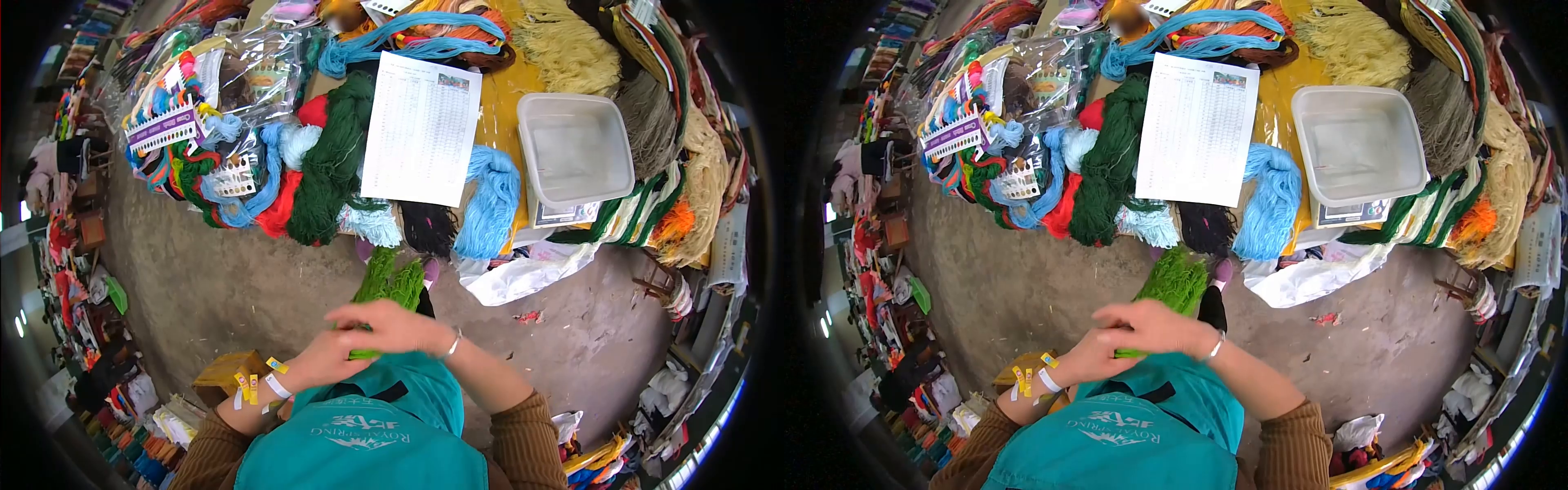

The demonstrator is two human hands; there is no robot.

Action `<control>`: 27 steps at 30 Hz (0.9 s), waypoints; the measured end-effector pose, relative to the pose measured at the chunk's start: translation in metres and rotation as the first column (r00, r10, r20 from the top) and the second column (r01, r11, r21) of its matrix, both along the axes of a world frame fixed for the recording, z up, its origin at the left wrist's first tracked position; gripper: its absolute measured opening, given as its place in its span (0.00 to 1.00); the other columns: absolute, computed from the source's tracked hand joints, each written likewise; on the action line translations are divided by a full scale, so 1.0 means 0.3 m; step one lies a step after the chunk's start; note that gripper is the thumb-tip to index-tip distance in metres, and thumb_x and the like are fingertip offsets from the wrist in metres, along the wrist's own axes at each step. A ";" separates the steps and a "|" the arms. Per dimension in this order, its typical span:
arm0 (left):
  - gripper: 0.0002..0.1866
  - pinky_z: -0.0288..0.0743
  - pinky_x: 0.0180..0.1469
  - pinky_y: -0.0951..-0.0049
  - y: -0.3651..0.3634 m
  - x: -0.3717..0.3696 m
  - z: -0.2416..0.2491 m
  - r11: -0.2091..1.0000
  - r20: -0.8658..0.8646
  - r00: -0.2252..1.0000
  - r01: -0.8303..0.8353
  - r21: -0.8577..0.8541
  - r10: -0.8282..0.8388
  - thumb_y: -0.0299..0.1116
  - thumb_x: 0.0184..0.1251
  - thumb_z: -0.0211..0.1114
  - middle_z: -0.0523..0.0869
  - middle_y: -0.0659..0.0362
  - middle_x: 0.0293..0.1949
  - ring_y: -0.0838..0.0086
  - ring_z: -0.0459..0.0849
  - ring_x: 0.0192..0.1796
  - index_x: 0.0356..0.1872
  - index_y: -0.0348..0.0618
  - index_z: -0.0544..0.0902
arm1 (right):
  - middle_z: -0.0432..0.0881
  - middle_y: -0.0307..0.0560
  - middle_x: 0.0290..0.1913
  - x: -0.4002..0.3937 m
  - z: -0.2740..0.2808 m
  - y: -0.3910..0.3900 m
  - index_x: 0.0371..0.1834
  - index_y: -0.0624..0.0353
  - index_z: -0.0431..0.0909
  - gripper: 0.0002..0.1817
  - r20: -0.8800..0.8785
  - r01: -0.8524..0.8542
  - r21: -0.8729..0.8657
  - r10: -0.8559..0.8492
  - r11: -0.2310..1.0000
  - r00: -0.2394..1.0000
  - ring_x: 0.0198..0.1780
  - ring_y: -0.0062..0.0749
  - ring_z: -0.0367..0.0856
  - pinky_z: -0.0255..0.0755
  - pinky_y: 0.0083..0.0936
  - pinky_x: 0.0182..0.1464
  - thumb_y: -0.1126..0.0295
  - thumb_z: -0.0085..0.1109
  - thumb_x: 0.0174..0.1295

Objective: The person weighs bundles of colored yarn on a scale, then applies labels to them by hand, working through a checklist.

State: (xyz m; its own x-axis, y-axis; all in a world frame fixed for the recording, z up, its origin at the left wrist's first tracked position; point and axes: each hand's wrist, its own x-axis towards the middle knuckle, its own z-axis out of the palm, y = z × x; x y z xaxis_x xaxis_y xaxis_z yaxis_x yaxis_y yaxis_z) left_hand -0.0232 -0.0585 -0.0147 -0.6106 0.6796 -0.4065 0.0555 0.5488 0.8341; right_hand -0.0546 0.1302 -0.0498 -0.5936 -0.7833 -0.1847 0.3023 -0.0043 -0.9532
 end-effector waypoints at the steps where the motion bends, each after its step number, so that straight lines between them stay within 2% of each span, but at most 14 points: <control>1: 0.16 0.76 0.34 0.59 0.002 -0.009 -0.002 0.998 -0.112 0.994 -0.008 0.058 0.014 0.35 0.58 0.71 0.83 0.48 0.32 0.49 0.84 0.34 0.42 0.39 0.79 | 0.82 0.58 0.53 0.032 0.015 0.004 0.64 0.62 0.72 0.32 -0.079 0.022 0.031 -0.019 0.999 0.997 0.54 0.48 0.83 0.75 0.36 0.55 0.51 0.62 0.62; 2: 0.17 0.77 0.37 0.59 -0.016 -0.016 0.029 0.998 0.081 0.997 -0.011 -0.070 0.016 0.34 0.56 0.70 0.84 0.48 0.35 0.51 0.84 0.37 0.45 0.39 0.80 | 0.82 0.59 0.54 0.054 0.030 0.015 0.65 0.61 0.71 0.36 -0.160 0.047 0.061 -0.036 0.997 0.986 0.53 0.49 0.83 0.76 0.37 0.55 0.49 0.65 0.59; 3: 0.17 0.77 0.37 0.59 -0.015 -0.025 0.045 0.998 0.078 0.997 -0.010 -0.069 0.016 0.34 0.56 0.70 0.84 0.48 0.35 0.51 0.84 0.37 0.45 0.39 0.80 | 0.83 0.60 0.50 0.066 0.039 0.029 0.66 0.62 0.69 0.42 -0.108 0.064 0.080 -0.056 0.995 0.993 0.50 0.52 0.83 0.76 0.38 0.51 0.46 0.68 0.54; 7: 0.19 0.77 0.37 0.58 -0.014 -0.044 0.075 0.992 0.158 0.987 0.045 -0.116 -0.026 0.38 0.55 0.73 0.84 0.48 0.37 0.52 0.84 0.38 0.44 0.41 0.80 | 0.84 0.59 0.38 0.094 0.066 0.070 0.57 0.59 0.77 0.33 -0.125 0.001 0.223 0.028 0.975 0.992 0.42 0.53 0.84 0.77 0.40 0.43 0.49 0.68 0.52; 9: 0.19 0.77 0.37 0.58 -0.019 -0.053 0.084 0.991 0.178 0.984 0.039 -0.124 -0.016 0.41 0.54 0.73 0.85 0.50 0.38 0.52 0.84 0.39 0.44 0.43 0.79 | 0.84 0.55 0.32 0.102 0.074 0.062 0.41 0.59 0.82 0.20 -0.112 -0.275 0.512 0.381 0.813 0.918 0.36 0.53 0.84 0.76 0.43 0.36 0.56 0.66 0.50; 13: 0.24 0.70 0.55 0.56 -0.028 -0.097 0.095 0.972 0.153 0.969 0.210 -0.103 -0.193 0.45 0.52 0.75 0.86 0.57 0.42 0.60 0.83 0.50 0.50 0.48 0.81 | 0.81 0.52 0.24 0.123 0.140 0.061 0.33 0.54 0.79 0.12 -0.342 -0.127 0.540 0.355 0.832 0.870 0.29 0.52 0.81 0.72 0.45 0.30 0.59 0.65 0.52; 15: 0.27 0.65 0.61 0.54 -0.047 -0.096 0.077 0.947 0.130 0.941 0.318 -0.037 -0.311 0.46 0.51 0.76 0.86 0.58 0.43 0.62 0.81 0.54 0.52 0.49 0.82 | 0.80 0.52 0.24 0.106 0.202 0.068 0.33 0.55 0.78 0.10 -0.376 -0.057 0.260 0.156 0.964 0.914 0.27 0.54 0.79 0.72 0.44 0.29 0.61 0.63 0.54; 16: 0.28 0.58 0.66 0.54 -0.063 -0.081 0.041 0.924 0.067 0.922 0.383 -0.024 -0.380 0.47 0.52 0.76 0.86 0.58 0.45 0.64 0.79 0.57 0.54 0.48 0.81 | 0.80 0.52 0.24 0.096 0.222 0.076 0.33 0.55 0.78 0.10 -0.376 -0.057 0.261 0.156 0.964 0.913 0.27 0.54 0.79 0.72 0.44 0.29 0.61 0.63 0.54; 17: 0.30 0.51 0.70 0.53 -0.075 -0.066 0.015 0.895 0.003 0.895 0.445 -0.017 -0.446 0.47 0.52 0.75 0.86 0.58 0.48 0.66 0.77 0.60 0.57 0.48 0.80 | 0.81 0.52 0.24 0.085 0.237 0.085 0.35 0.56 0.80 0.09 -0.299 -0.073 0.115 0.104 0.991 0.948 0.27 0.47 0.80 0.72 0.40 0.29 0.64 0.64 0.55; 19: 0.28 0.55 0.70 0.54 -0.071 -0.071 0.024 0.896 0.008 0.897 0.440 0.066 -0.441 0.45 0.53 0.76 0.86 0.57 0.47 0.67 0.78 0.60 0.55 0.47 0.81 | 0.82 0.48 0.27 0.051 0.278 0.122 0.37 0.59 0.81 0.08 -0.030 -0.009 -0.126 0.005 0.992 1.000 0.28 0.34 0.81 0.74 0.32 0.32 0.71 0.64 0.55; 21: 0.26 0.59 0.69 0.55 -0.072 -0.062 0.036 0.890 0.013 0.899 0.431 0.150 -0.437 0.42 0.53 0.76 0.87 0.56 0.47 0.68 0.79 0.59 0.54 0.45 0.82 | 0.82 0.40 0.30 0.053 0.274 0.141 0.42 0.64 0.82 0.11 0.207 0.273 -0.278 -0.220 0.921 0.953 0.31 0.20 0.78 0.73 0.24 0.34 0.77 0.65 0.55; 22: 0.24 0.64 0.67 0.57 -0.078 -0.048 0.043 0.938 0.372 0.863 0.293 0.183 -0.342 0.38 0.54 0.76 0.88 0.56 0.45 0.69 0.80 0.59 0.53 0.44 0.82 | 0.83 0.39 0.29 0.064 0.265 0.158 0.42 0.64 0.82 0.10 0.345 0.393 -0.244 -0.299 0.886 0.889 0.30 0.19 0.78 0.72 0.23 0.32 0.78 0.65 0.56; 23: 0.23 0.69 0.65 0.58 -0.081 -0.039 0.049 0.975 0.683 0.696 0.151 0.162 -0.221 0.34 0.55 0.75 0.89 0.56 0.44 0.69 0.80 0.59 0.52 0.43 0.82 | 0.83 0.39 0.28 0.066 0.261 0.179 0.42 0.64 0.83 0.10 0.474 0.504 -0.194 -0.370 0.842 0.799 0.28 0.18 0.77 0.71 0.22 0.30 0.78 0.64 0.56; 27: 0.23 0.76 0.58 0.62 -0.072 -0.034 0.062 0.942 0.790 0.561 -0.050 0.331 -0.248 0.30 0.54 0.76 0.90 0.55 0.39 0.67 0.83 0.55 0.53 0.39 0.82 | 0.77 0.38 0.22 0.100 0.073 0.191 0.37 0.67 0.81 0.06 0.688 0.774 -0.206 -0.473 0.599 0.550 0.18 0.17 0.67 0.60 0.20 0.24 0.79 0.56 0.59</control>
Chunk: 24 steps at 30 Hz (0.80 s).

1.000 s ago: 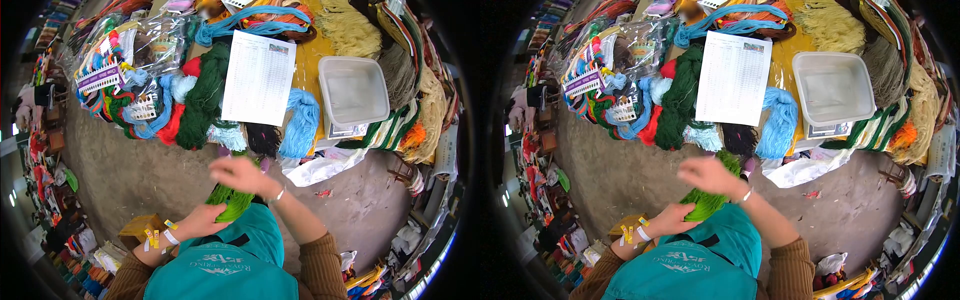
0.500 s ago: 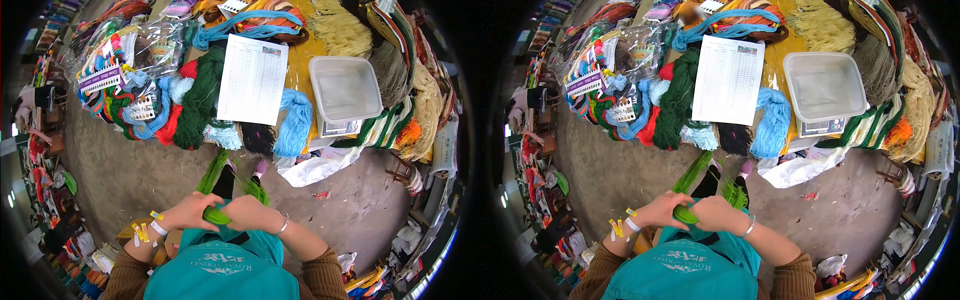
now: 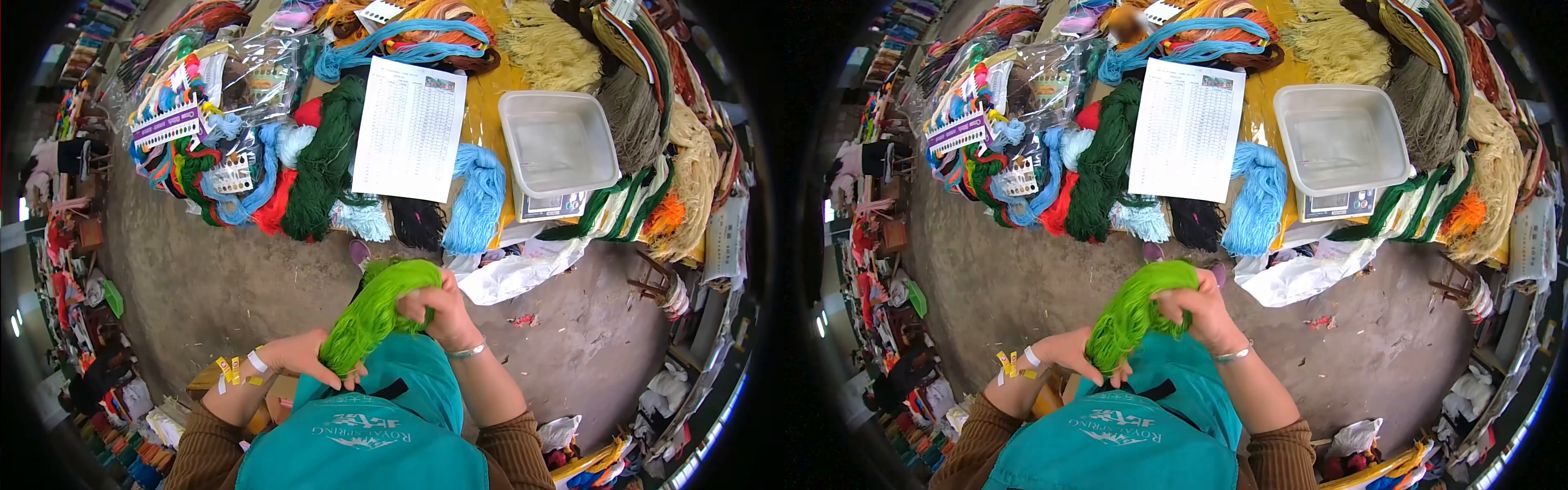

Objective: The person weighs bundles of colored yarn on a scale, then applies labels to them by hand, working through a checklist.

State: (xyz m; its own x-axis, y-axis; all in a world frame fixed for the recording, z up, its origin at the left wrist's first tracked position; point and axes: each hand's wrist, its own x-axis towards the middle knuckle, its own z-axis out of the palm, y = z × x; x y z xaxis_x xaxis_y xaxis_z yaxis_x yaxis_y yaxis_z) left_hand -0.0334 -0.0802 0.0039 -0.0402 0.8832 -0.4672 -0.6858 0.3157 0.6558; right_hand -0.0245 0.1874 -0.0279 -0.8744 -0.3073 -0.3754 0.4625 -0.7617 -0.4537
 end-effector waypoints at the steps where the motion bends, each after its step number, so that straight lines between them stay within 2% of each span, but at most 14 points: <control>1: 0.24 0.76 0.58 0.63 -0.006 0.012 -0.015 0.997 0.042 0.998 -0.043 0.061 0.041 0.31 0.56 0.75 0.90 0.54 0.39 0.65 0.84 0.55 0.55 0.38 0.81 | 0.77 0.38 0.22 0.007 -0.036 -0.006 0.37 0.67 0.81 0.06 -0.001 0.000 0.000 0.000 1.000 1.000 0.18 0.17 0.67 0.60 0.20 0.24 0.79 0.56 0.59; 3: 0.25 0.75 0.59 0.63 0.003 0.031 -0.007 0.989 0.085 0.993 -0.086 0.122 0.076 0.32 0.57 0.74 0.89 0.53 0.40 0.64 0.84 0.54 0.56 0.36 0.80 | 0.78 0.39 0.25 0.027 -0.106 -0.015 0.40 0.67 0.79 0.08 0.177 0.092 0.074 -0.104 0.993 0.979 0.24 0.18 0.71 0.65 0.19 0.29 0.79 0.57 0.57; 5: 0.26 0.75 0.60 0.62 0.030 0.037 0.036 0.971 0.337 0.931 -0.193 0.138 0.137 0.37 0.62 0.71 0.89 0.50 0.42 0.63 0.84 0.54 0.58 0.34 0.79 | 0.82 0.44 0.34 0.046 -0.170 -0.017 0.47 0.64 0.77 0.15 0.035 -0.111 0.605 0.113 0.789 0.993 0.36 0.30 0.79 0.73 0.24 0.41 0.73 0.59 0.57; 6: 0.26 0.75 0.60 0.62 0.045 0.044 0.043 0.972 0.334 0.932 -0.193 0.138 0.138 0.37 0.62 0.71 0.89 0.50 0.42 0.63 0.84 0.54 0.58 0.34 0.79 | 0.83 0.47 0.37 0.071 -0.200 -0.026 0.49 0.62 0.76 0.17 0.003 -0.141 0.816 0.240 0.560 0.971 0.40 0.35 0.82 0.75 0.27 0.45 0.70 0.60 0.57; 7: 0.27 0.74 0.60 0.62 0.063 0.055 0.049 0.952 0.311 0.930 -0.255 0.167 0.194 0.41 0.65 0.69 0.88 0.49 0.44 0.62 0.84 0.55 0.60 0.34 0.77 | 0.83 0.52 0.44 0.103 -0.225 -0.041 0.53 0.59 0.76 0.20 -0.137 0.117 0.990 0.380 0.077 0.915 0.47 0.45 0.83 0.75 0.33 0.51 0.67 0.62 0.56; 8: 0.29 0.74 0.61 0.62 0.077 0.068 0.053 0.929 0.292 0.923 -0.314 0.198 0.250 0.45 0.68 0.66 0.87 0.48 0.47 0.62 0.83 0.57 0.62 0.34 0.76 | 0.83 0.52 0.44 0.144 -0.245 -0.040 0.53 0.59 0.76 0.20 -0.138 0.117 0.990 0.378 0.079 0.915 0.47 0.45 0.83 0.75 0.33 0.51 0.67 0.62 0.56; 10: 0.30 0.74 0.61 0.62 0.095 0.110 0.048 0.920 0.296 0.902 -0.367 0.139 0.315 0.47 0.69 0.64 0.86 0.48 0.49 0.61 0.83 0.57 0.64 0.34 0.74 | 0.83 0.45 0.41 0.164 -0.194 -0.032 0.51 0.61 0.78 0.17 -0.177 0.093 0.972 0.408 0.217 0.896 0.44 0.27 0.81 0.74 0.26 0.48 0.74 0.61 0.57; 11: 0.31 0.73 0.62 0.61 0.097 0.132 0.042 0.904 0.297 0.876 -0.419 0.081 0.379 0.49 0.71 0.62 0.85 0.47 0.51 0.61 0.83 0.57 0.65 0.34 0.72 | 0.84 0.51 0.44 0.169 -0.155 -0.023 0.48 0.60 0.81 0.15 -0.021 -0.168 0.865 0.369 0.472 0.929 0.47 0.40 0.83 0.74 0.30 0.52 0.68 0.61 0.59; 13: 0.33 0.73 0.63 0.60 0.098 0.163 0.015 0.905 0.302 0.874 -0.420 0.075 0.380 0.50 0.72 0.59 0.84 0.47 0.53 0.59 0.82 0.59 0.68 0.35 0.69 | 0.84 0.44 0.42 0.190 -0.093 -0.030 0.45 0.63 0.82 0.10 0.048 -0.257 0.642 0.296 0.722 0.954 0.45 0.25 0.81 0.73 0.24 0.50 0.70 0.56 0.65; 14: 0.33 0.73 0.64 0.59 0.103 0.178 0.008 0.872 0.349 0.825 -0.487 0.040 0.445 0.51 0.73 0.59 0.83 0.47 0.54 0.59 0.81 0.60 0.68 0.36 0.68 | 0.83 0.39 0.40 0.210 -0.075 -0.040 0.44 0.66 0.82 0.11 -0.034 -0.185 0.585 0.252 0.789 0.967 0.45 0.17 0.77 0.72 0.20 0.49 0.71 0.52 0.70; 16: 0.34 0.73 0.64 0.58 0.108 0.185 0.000 0.834 0.391 0.769 -0.551 0.003 0.506 0.51 0.73 0.59 0.82 0.47 0.55 0.59 0.80 0.60 0.69 0.36 0.67 | 0.81 0.42 0.40 0.209 0.004 -0.044 0.46 0.70 0.79 0.14 -0.019 -0.241 0.397 0.271 0.885 0.962 0.42 0.22 0.78 0.73 0.21 0.47 0.69 0.49 0.73; 17: 0.35 0.73 0.64 0.57 0.109 0.185 -0.002 0.798 0.381 0.734 -0.602 -0.019 0.562 0.52 0.72 0.59 0.82 0.47 0.56 0.59 0.80 0.61 0.69 0.36 0.66 | 0.78 0.41 0.35 0.220 0.022 -0.049 0.51 0.71 0.76 0.21 0.016 -0.301 0.131 0.301 0.945 0.953 0.40 0.22 0.75 0.71 0.23 0.49 0.60 0.45 0.76; 21: 0.34 0.72 0.66 0.55 0.094 0.190 -0.035 0.683 0.414 0.615 -0.730 -0.022 0.671 0.52 0.73 0.58 0.81 0.48 0.56 0.60 0.79 0.61 0.71 0.40 0.65 | 0.77 0.45 0.47 0.250 0.014 -0.102 0.62 0.71 0.68 0.27 -0.168 -0.240 0.167 0.267 0.956 0.949 0.48 0.24 0.75 0.69 0.25 0.55 0.55 0.42 0.76; 24: 0.32 0.71 0.66 0.53 0.090 0.176 -0.031 0.590 0.466 0.514 -0.807 -0.021 0.720 0.49 0.74 0.58 0.82 0.50 0.57 0.59 0.79 0.61 0.71 0.42 0.65 | 0.80 0.46 0.47 0.260 -0.012 -0.139 0.62 0.66 0.70 0.29 -0.264 -0.221 0.436 0.359 0.872 0.895 0.49 0.33 0.81 0.72 0.28 0.53 0.54 0.59 0.66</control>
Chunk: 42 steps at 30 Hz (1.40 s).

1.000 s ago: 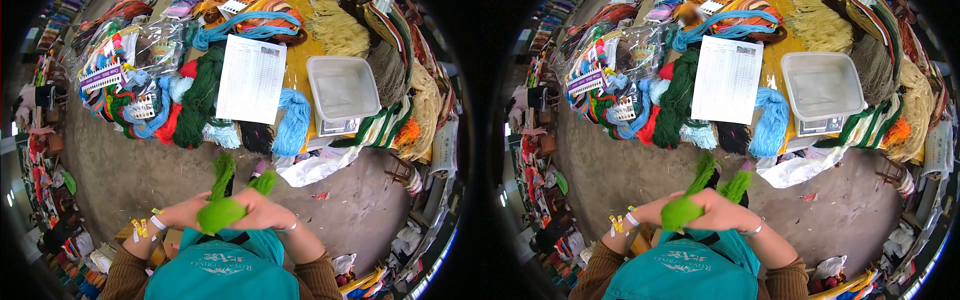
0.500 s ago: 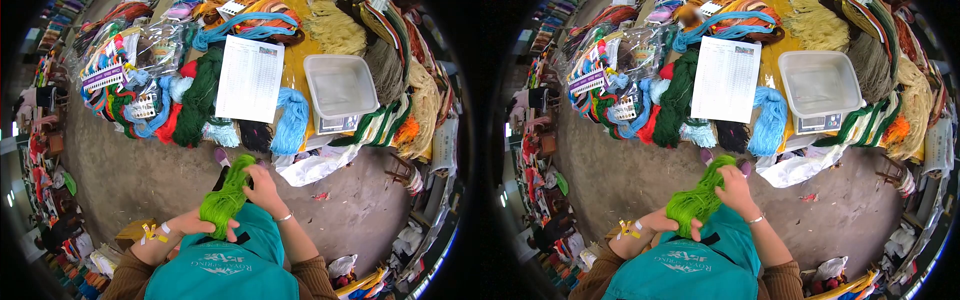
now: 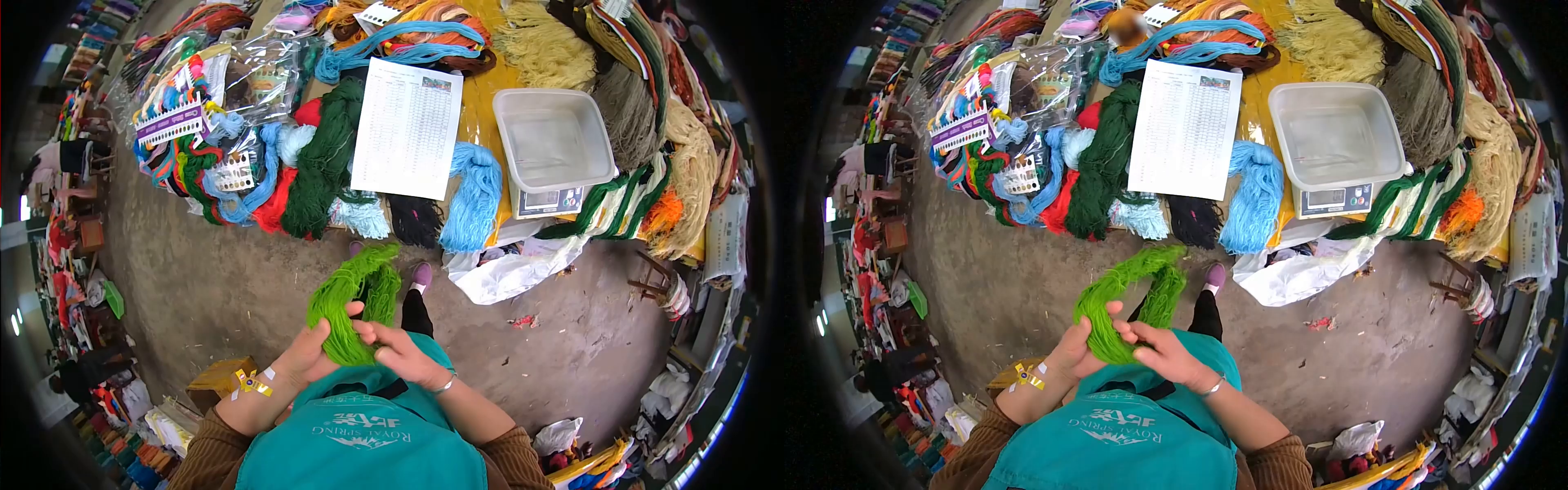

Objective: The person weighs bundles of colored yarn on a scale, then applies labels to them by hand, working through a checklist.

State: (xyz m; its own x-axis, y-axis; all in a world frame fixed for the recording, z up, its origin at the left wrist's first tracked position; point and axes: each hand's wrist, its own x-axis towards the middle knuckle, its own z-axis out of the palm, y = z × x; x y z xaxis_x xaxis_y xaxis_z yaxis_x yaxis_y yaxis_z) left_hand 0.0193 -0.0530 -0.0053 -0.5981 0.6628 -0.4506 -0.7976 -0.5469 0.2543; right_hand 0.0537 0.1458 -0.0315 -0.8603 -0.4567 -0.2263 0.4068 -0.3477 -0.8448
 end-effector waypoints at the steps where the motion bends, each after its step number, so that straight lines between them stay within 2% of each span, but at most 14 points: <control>1: 0.32 0.71 0.66 0.53 -0.009 -0.005 -0.007 0.999 -0.014 1.000 -0.025 -0.032 0.024 0.49 0.74 0.57 0.82 0.50 0.57 0.59 0.79 0.61 0.71 0.42 0.65 | 0.80 0.46 0.47 0.003 0.000 -0.007 0.62 0.66 0.70 0.29 0.000 -0.001 -0.001 0.001 1.000 1.000 0.49 0.33 0.81 0.72 0.28 0.53 0.54 0.59 0.66; 3: 0.31 0.71 0.66 0.53 -0.018 -0.020 -0.005 0.996 0.010 0.998 -0.066 -0.056 0.066 0.48 0.75 0.57 0.82 0.51 0.56 0.60 0.80 0.60 0.71 0.42 0.64 | 0.83 0.53 0.40 -0.005 0.025 -0.011 0.56 0.64 0.74 0.26 -0.132 -0.138 0.291 0.183 0.947 0.974 0.42 0.40 0.85 0.76 0.31 0.46 0.58 0.65 0.61; 5: 0.31 0.71 0.67 0.54 -0.028 -0.020 -0.028 0.995 0.006 0.997 -0.073 -0.074 0.074 0.48 0.75 0.55 0.82 0.52 0.56 0.61 0.80 0.60 0.71 0.42 0.63 | 0.83 0.56 0.33 -0.022 0.040 -0.017 0.48 0.63 0.77 0.23 -0.119 -0.202 0.329 0.253 0.922 0.960 0.36 0.49 0.85 0.76 0.36 0.40 0.57 0.68 0.58; 7: 0.31 0.70 0.68 0.55 -0.025 -0.024 -0.038 0.993 0.001 0.997 -0.080 -0.090 0.080 0.49 0.76 0.54 0.82 0.52 0.56 0.62 0.80 0.60 0.72 0.42 0.63 | 0.84 0.45 0.30 -0.027 0.039 -0.030 0.43 0.64 0.78 0.19 -0.088 -0.301 0.316 0.344 0.900 0.935 0.32 0.31 0.84 0.76 0.31 0.35 0.59 0.68 0.60; 13: 0.44 0.60 0.74 0.56 0.035 -0.006 -0.051 0.965 0.025 0.998 -0.045 -0.257 0.053 0.68 0.70 0.44 0.74 0.48 0.66 0.60 0.68 0.72 0.75 0.42 0.58 | 0.76 0.37 0.22 -0.085 0.175 -0.033 0.31 0.59 0.73 0.17 0.201 -0.334 -0.047 0.336 0.941 0.920 0.21 0.19 0.74 0.68 0.19 0.24 0.57 0.54 0.72; 16: 0.69 0.53 0.76 0.52 0.025 0.018 -0.067 0.975 0.013 0.976 0.219 -0.038 -0.219 0.89 0.41 0.39 0.63 0.44 0.73 0.56 0.60 0.76 0.75 0.39 0.57 | 0.74 0.36 0.21 -0.094 0.198 -0.037 0.30 0.59 0.73 0.19 0.182 -0.297 -0.057 0.302 0.953 0.936 0.21 0.18 0.73 0.67 0.19 0.23 0.57 0.49 0.74; 19: 0.69 0.53 0.76 0.52 0.012 0.022 -0.076 0.940 -0.051 0.959 0.283 0.191 -0.279 0.90 0.40 0.38 0.61 0.42 0.74 0.53 0.60 0.76 0.74 0.37 0.60 | 0.73 0.35 0.20 -0.092 0.207 -0.041 0.31 0.59 0.73 0.19 0.168 -0.318 -0.076 0.327 0.945 0.930 0.22 0.18 0.73 0.66 0.19 0.23 0.56 0.48 0.75; 23: 0.69 0.53 0.76 0.50 0.003 -0.013 -0.054 0.955 -0.011 0.974 0.223 0.197 -0.226 0.88 0.41 0.44 0.63 0.41 0.73 0.51 0.60 0.75 0.74 0.36 0.58 | 0.75 0.36 0.21 -0.065 0.181 -0.045 0.31 0.61 0.75 0.19 0.104 -0.338 -0.016 0.338 0.941 0.935 0.23 0.20 0.74 0.68 0.21 0.24 0.57 0.49 0.74; 29: 0.49 0.54 0.75 0.49 -0.005 -0.024 -0.050 0.997 -0.005 0.998 0.062 -0.053 -0.062 0.70 0.62 0.57 0.76 0.44 0.64 0.53 0.68 0.71 0.73 0.40 0.63 | 0.79 0.49 0.23 -0.025 0.088 -0.028 0.31 0.63 0.76 0.20 -0.176 -0.268 0.339 0.340 0.902 0.924 0.26 0.44 0.79 0.73 0.37 0.33 0.54 0.57 0.68; 31: 0.38 0.57 0.75 0.51 -0.010 -0.025 -0.066 0.993 -0.047 0.992 0.120 -0.015 -0.120 0.58 0.70 0.58 0.86 0.50 0.50 0.54 0.75 0.65 0.71 0.40 0.66 | 0.80 0.57 0.29 -0.019 0.061 -0.004 0.39 0.63 0.77 0.24 -0.131 -0.312 0.539 0.443 0.782 0.887 0.31 0.56 0.80 0.75 0.45 0.38 0.48 0.58 0.64; 32: 0.30 0.65 0.70 0.54 0.007 -0.016 -0.070 0.990 -0.128 0.984 0.108 -0.093 -0.120 0.53 0.71 0.59 0.85 0.57 0.31 0.59 0.83 0.49 0.63 0.39 0.74 | 0.82 0.56 0.35 -0.012 0.030 -0.003 0.40 0.64 0.78 0.23 -0.097 -0.305 0.640 0.468 0.706 0.878 0.38 0.54 0.82 0.76 0.44 0.42 0.51 0.63 0.59; 35: 0.24 0.71 0.62 0.57 -0.005 0.009 -0.085 0.982 -0.080 0.980 0.176 -0.075 -0.181 0.52 0.71 0.61 0.77 0.63 0.23 0.67 0.82 0.35 0.52 0.39 0.79 | 0.81 0.54 0.48 -0.017 -0.101 0.048 0.49 0.63 0.77 0.24 -0.326 -0.164 0.649 0.467 0.743 0.822 0.55 0.50 0.78 0.76 0.41 0.51 0.64 0.66 0.48; 40: 0.17 0.74 0.49 0.63 0.009 -0.004 -0.052 0.977 -0.094 0.975 0.197 -0.077 -0.204 0.50 0.70 0.62 0.66 0.70 0.16 0.78 0.72 0.23 0.35 0.45 0.77 | 0.81 0.57 0.49 -0.081 -0.316 0.138 0.63 0.60 0.70 0.28 -0.184 0.053 0.910 0.288 0.411 0.940 0.50 0.53 0.81 0.77 0.45 0.49 0.72 0.55 0.54; 42: 0.17 0.72 0.45 0.65 0.005 -0.007 -0.036 0.953 -0.046 0.965 0.247 -0.173 -0.258 0.49 0.69 0.64 0.63 0.71 0.14 0.80 0.69 0.20 0.30 0.48 0.75 | 0.81 0.58 0.44 -0.173 -0.391 0.166 0.68 0.58 0.64 0.32 -0.339 0.261 0.914 0.230 0.311 0.912 0.43 0.54 0.81 0.78 0.46 0.44 0.72 0.54 0.57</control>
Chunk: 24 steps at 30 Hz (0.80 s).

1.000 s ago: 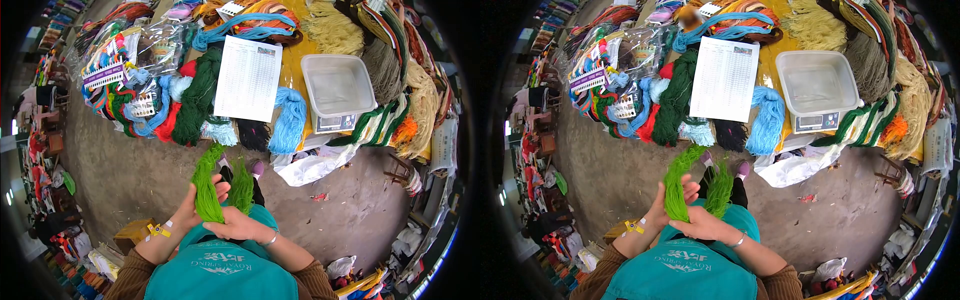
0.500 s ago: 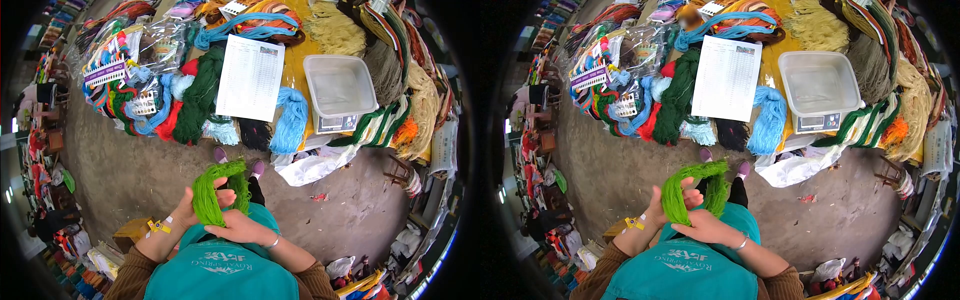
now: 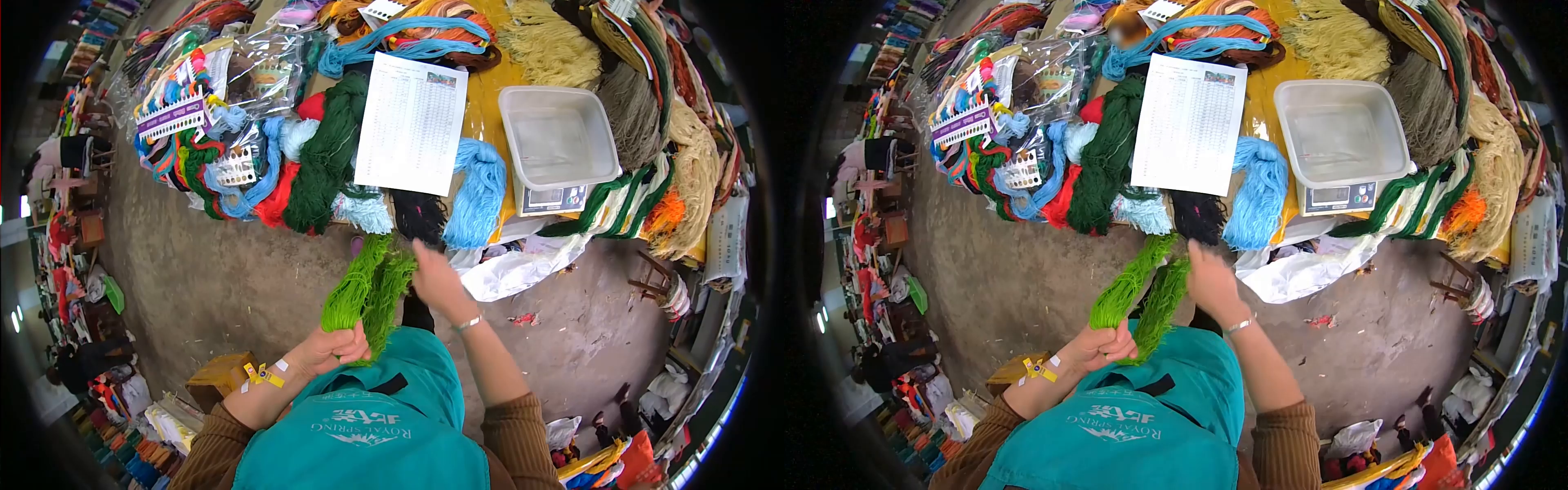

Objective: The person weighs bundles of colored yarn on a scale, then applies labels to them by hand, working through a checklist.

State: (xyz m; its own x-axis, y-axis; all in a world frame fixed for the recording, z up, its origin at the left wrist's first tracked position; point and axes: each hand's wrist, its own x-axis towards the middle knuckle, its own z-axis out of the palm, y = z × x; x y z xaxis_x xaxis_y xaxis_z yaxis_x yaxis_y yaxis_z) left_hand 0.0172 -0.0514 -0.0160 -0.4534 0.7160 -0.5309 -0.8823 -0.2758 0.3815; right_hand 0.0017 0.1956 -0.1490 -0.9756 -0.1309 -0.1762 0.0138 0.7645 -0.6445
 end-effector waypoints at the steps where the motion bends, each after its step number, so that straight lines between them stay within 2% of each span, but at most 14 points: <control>1: 0.17 0.72 0.45 0.65 -0.002 0.001 0.000 1.000 0.002 1.000 0.000 -0.002 0.000 0.49 0.69 0.64 0.63 0.71 0.14 0.80 0.69 0.20 0.30 0.48 0.75 | 0.81 0.58 0.42 -0.069 0.020 0.010 0.70 0.58 0.62 0.33 0.069 0.020 0.046 -0.023 0.999 0.997 0.42 0.54 0.81 0.78 0.46 0.43 0.72 0.54 0.58; 4: 0.17 0.71 0.43 0.67 -0.002 -0.003 -0.001 1.000 0.017 1.000 0.011 0.009 -0.011 0.49 0.69 0.65 0.62 0.72 0.13 0.81 0.67 0.19 0.28 0.48 0.75 | 0.80 0.62 0.41 -0.242 0.015 0.036 0.76 0.56 0.52 0.39 0.173 0.059 0.137 -0.082 0.989 0.981 0.41 0.57 0.81 0.76 0.49 0.41 0.70 0.53 0.60; 5: 0.17 0.71 0.43 0.67 -0.004 -0.004 -0.001 1.000 0.029 0.999 0.016 0.015 -0.017 0.49 0.69 0.64 0.62 0.72 0.13 0.81 0.67 0.19 0.28 0.48 0.75 | 0.82 0.60 0.37 -0.285 -0.015 0.039 0.77 0.55 0.49 0.41 0.139 0.060 0.186 -0.087 0.981 0.987 0.36 0.57 0.82 0.76 0.50 0.38 0.69 0.54 0.60; 8: 0.17 0.71 0.43 0.66 -0.010 -0.008 0.000 1.000 0.041 0.999 0.017 0.014 -0.017 0.48 0.69 0.64 0.62 0.72 0.13 0.81 0.66 0.19 0.28 0.48 0.75 | 0.83 0.57 0.32 -0.400 -0.019 0.042 0.78 0.54 0.48 0.41 0.203 0.088 0.222 -0.135 0.971 0.970 0.33 0.56 0.83 0.76 0.50 0.37 0.69 0.54 0.60; 9: 0.17 0.71 0.43 0.66 -0.013 -0.009 -0.001 1.000 0.039 0.999 0.013 0.011 -0.013 0.48 0.70 0.64 0.62 0.72 0.13 0.81 0.66 0.19 0.28 0.48 0.75 | 0.85 0.56 0.30 -0.422 -0.027 0.036 0.79 0.51 0.48 0.40 0.170 0.103 0.256 -0.149 0.961 0.974 0.31 0.56 0.84 0.76 0.50 0.36 0.68 0.51 0.61; 12: 0.17 0.71 0.43 0.67 -0.027 -0.006 -0.008 1.000 0.034 0.999 0.001 -0.003 -0.001 0.48 0.70 0.63 0.62 0.72 0.13 0.81 0.66 0.19 0.29 0.48 0.75 | 0.86 0.57 0.32 -0.482 -0.046 0.035 0.79 0.47 0.47 0.40 0.246 0.102 0.282 -0.175 0.954 0.953 0.32 0.55 0.84 0.76 0.49 0.35 0.68 0.49 0.62; 15: 0.17 0.71 0.43 0.67 -0.039 -0.024 0.001 0.999 0.027 0.999 0.028 -0.038 -0.027 0.49 0.70 0.63 0.63 0.71 0.14 0.82 0.66 0.19 0.29 0.48 0.75 | 0.86 0.58 0.33 -0.512 -0.059 0.035 0.79 0.44 0.47 0.39 0.249 0.107 0.276 -0.179 0.955 0.952 0.33 0.55 0.85 0.75 0.49 0.35 0.68 0.46 0.62; 24: 0.16 0.71 0.44 0.66 -0.036 -0.027 -0.002 0.998 0.053 0.998 0.042 -0.047 -0.040 0.47 0.70 0.63 0.65 0.71 0.15 0.82 0.67 0.19 0.30 0.47 0.76 | 0.86 0.57 0.35 -0.490 -0.063 0.031 0.79 0.43 0.48 0.39 0.323 0.029 0.338 -0.145 0.941 0.935 0.35 0.53 0.86 0.76 0.46 0.37 0.67 0.48 0.62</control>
State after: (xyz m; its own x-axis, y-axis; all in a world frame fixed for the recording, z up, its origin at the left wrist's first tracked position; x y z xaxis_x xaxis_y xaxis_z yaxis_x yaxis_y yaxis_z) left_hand 0.0091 -0.0623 -0.0167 -0.3951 0.7066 -0.5870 -0.9114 -0.2215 0.3468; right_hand -0.1452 0.2048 -0.1680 -0.8539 0.0721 -0.5154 0.2623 0.9150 -0.3067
